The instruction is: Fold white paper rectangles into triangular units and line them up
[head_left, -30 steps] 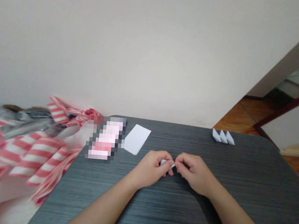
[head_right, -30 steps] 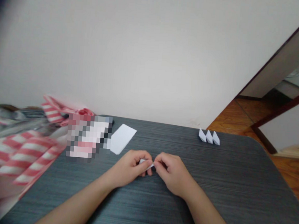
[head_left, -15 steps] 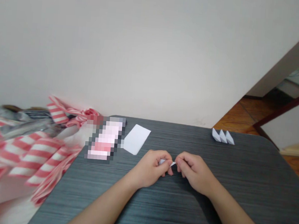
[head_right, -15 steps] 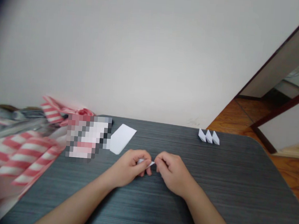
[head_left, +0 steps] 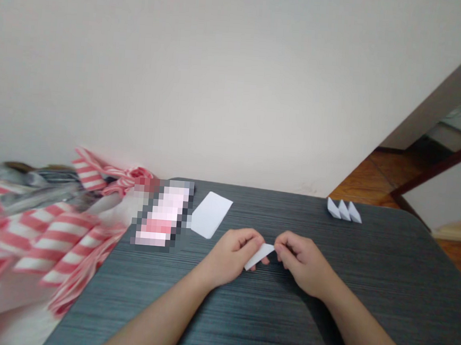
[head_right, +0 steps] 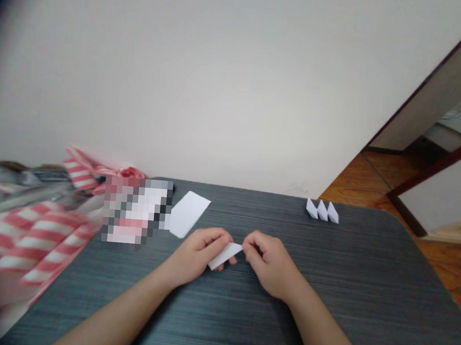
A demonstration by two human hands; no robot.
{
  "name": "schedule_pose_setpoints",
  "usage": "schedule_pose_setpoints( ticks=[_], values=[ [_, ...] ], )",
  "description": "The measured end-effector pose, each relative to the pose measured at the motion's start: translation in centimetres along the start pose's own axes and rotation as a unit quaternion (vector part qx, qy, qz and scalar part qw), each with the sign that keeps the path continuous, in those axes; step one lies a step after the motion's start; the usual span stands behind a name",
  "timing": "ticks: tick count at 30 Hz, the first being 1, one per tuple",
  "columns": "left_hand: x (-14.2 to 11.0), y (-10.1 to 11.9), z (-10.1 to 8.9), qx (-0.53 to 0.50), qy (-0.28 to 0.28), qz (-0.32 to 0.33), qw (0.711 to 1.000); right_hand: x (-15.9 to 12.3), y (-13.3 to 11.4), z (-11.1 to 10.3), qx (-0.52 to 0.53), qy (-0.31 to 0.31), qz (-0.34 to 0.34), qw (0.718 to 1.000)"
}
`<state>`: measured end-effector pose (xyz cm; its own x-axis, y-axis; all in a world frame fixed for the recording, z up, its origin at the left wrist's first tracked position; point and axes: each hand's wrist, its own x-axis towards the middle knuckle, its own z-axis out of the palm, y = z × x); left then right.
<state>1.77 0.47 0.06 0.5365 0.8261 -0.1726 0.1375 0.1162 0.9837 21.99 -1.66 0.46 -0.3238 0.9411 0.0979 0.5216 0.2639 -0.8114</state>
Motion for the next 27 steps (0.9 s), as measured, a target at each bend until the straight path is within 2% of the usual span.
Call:
schedule_pose_setpoints(
  ticks=[6, 9, 14, 19, 23, 27],
  values=[
    [0.3, -0.6, 0.2, -0.018, 0.019, -0.013, 1.0, -0.2, 0.5, 0.4, 0.011, 0.042, -0.016, 0.999],
    [0.4, -0.8, 0.1, -0.029, 0.023, -0.011, 0.999, -0.2, 0.8, 0.4, 0.016, 0.057, -0.067, 0.996],
    [0.3, -0.4, 0.0, -0.067, 0.02, -0.011, 0.997, 0.1, 1.2, 0.3, 0.0, 0.038, -0.154, 0.987],
    [0.1, 0.2, -0.1, -0.103, 0.016, 0.01, 0.994, 0.1, 1.2, 0.3, -0.036, 0.049, -0.172, 0.983],
    [0.2, -0.1, -0.2, -0.129, -0.012, 0.024, 0.991, 0.0, 1.1, 0.3, -0.062, 0.043, -0.173, 0.982],
    [0.3, -0.6, -0.3, -0.127, -0.023, 0.03, 0.991, -0.1, 1.0, 0.3, -0.058, 0.074, -0.168, 0.981]
  ],
)
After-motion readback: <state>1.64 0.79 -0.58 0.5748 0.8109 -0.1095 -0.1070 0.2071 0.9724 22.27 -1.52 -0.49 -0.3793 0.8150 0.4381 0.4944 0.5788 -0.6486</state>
